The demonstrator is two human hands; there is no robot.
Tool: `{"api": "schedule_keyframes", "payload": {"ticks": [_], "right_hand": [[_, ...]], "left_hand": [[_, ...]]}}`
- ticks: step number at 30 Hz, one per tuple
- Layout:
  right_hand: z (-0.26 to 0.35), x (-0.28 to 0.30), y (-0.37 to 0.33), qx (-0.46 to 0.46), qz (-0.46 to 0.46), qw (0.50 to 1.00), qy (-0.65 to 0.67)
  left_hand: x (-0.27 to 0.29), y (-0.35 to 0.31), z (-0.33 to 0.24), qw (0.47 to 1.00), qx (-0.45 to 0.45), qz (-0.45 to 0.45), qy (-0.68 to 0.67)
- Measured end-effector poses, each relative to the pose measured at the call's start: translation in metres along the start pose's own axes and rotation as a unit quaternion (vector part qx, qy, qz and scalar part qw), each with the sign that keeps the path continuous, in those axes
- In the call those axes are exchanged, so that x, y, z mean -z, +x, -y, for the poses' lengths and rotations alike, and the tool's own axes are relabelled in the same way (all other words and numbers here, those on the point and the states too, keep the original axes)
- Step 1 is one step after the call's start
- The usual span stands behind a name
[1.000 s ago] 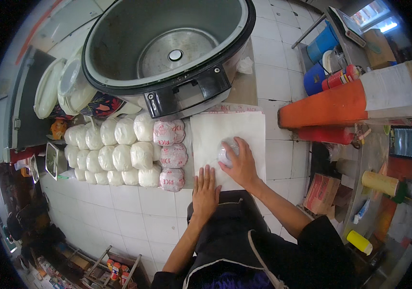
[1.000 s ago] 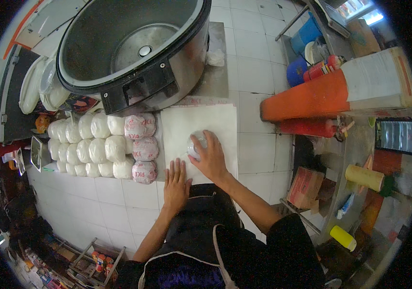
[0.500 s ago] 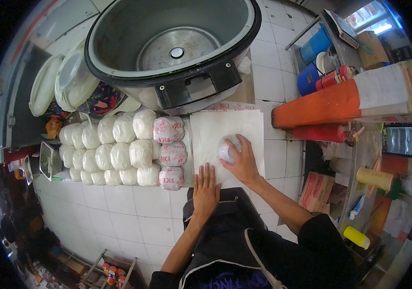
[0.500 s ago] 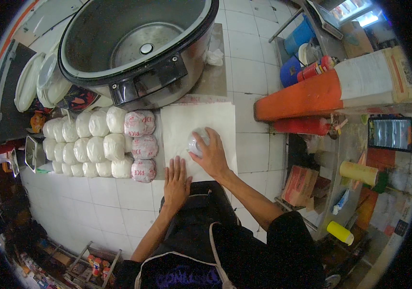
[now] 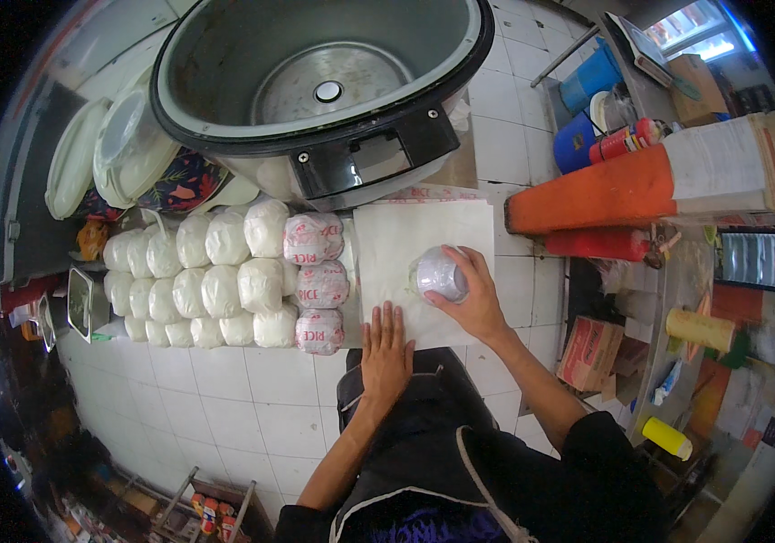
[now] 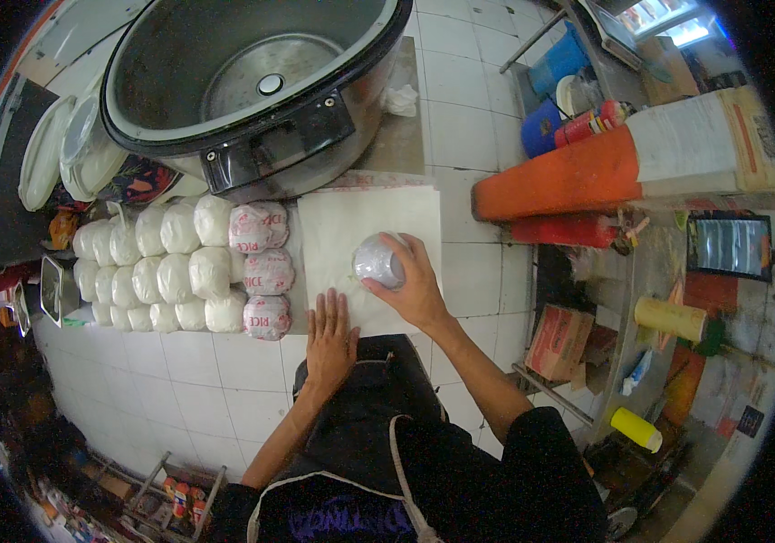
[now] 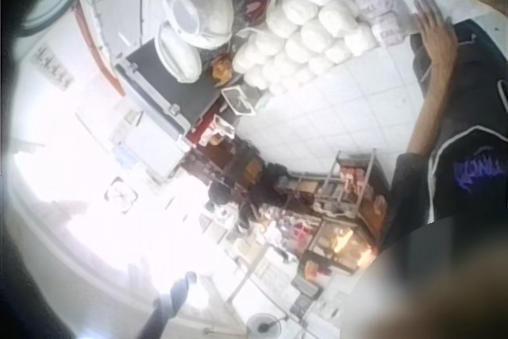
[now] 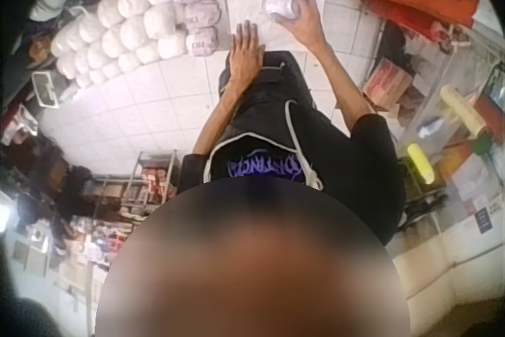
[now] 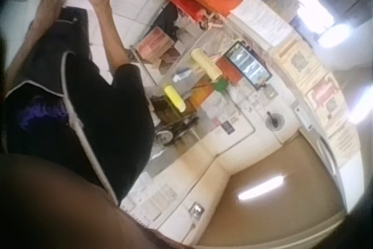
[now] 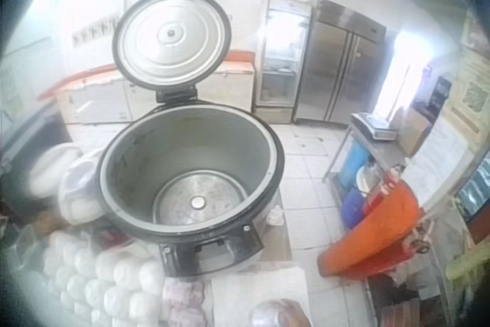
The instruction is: The person fries a mixture in a pan on a gas stove using a spatula, then scoops a green mixture from a metal container into a cup with a spoon and wraps the filled cup in paper on the counter.
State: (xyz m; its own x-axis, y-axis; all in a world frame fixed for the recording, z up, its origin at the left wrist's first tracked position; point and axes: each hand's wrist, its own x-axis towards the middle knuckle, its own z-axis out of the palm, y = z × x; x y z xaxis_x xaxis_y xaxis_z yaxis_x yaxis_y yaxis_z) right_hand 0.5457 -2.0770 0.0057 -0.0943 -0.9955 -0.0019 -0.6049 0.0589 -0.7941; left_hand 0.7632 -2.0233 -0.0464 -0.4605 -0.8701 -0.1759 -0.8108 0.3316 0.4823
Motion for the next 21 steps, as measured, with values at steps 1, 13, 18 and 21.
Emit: {"api": "schedule_keyframes", "payload": {"ticks": [1, 13, 18, 21], "right_hand": [[-0.002, 0.002, 0.001, 0.011, 0.009, 1.000, 0.002], [-0.035, 0.036, -0.004, -0.240, -0.085, 0.803, 0.539], [-0.034, 0.055, -0.007, -0.296, -0.133, 0.727, 0.605], [-0.038, 0.074, 0.019, -0.307, -0.106, 0.704, 0.631]], "left_hand": [[0.000, 0.000, 0.000, 1.000, 0.000, 0.000, -0.001], [-0.001, -0.001, 0.000, 1.000, -0.002, -0.005, -0.001], [0.014, 0.006, -0.002, 0.999, -0.007, -0.030, -0.013], [0.033, 0.035, 0.003, 0.998, -0.001, -0.043, -0.054]]}}
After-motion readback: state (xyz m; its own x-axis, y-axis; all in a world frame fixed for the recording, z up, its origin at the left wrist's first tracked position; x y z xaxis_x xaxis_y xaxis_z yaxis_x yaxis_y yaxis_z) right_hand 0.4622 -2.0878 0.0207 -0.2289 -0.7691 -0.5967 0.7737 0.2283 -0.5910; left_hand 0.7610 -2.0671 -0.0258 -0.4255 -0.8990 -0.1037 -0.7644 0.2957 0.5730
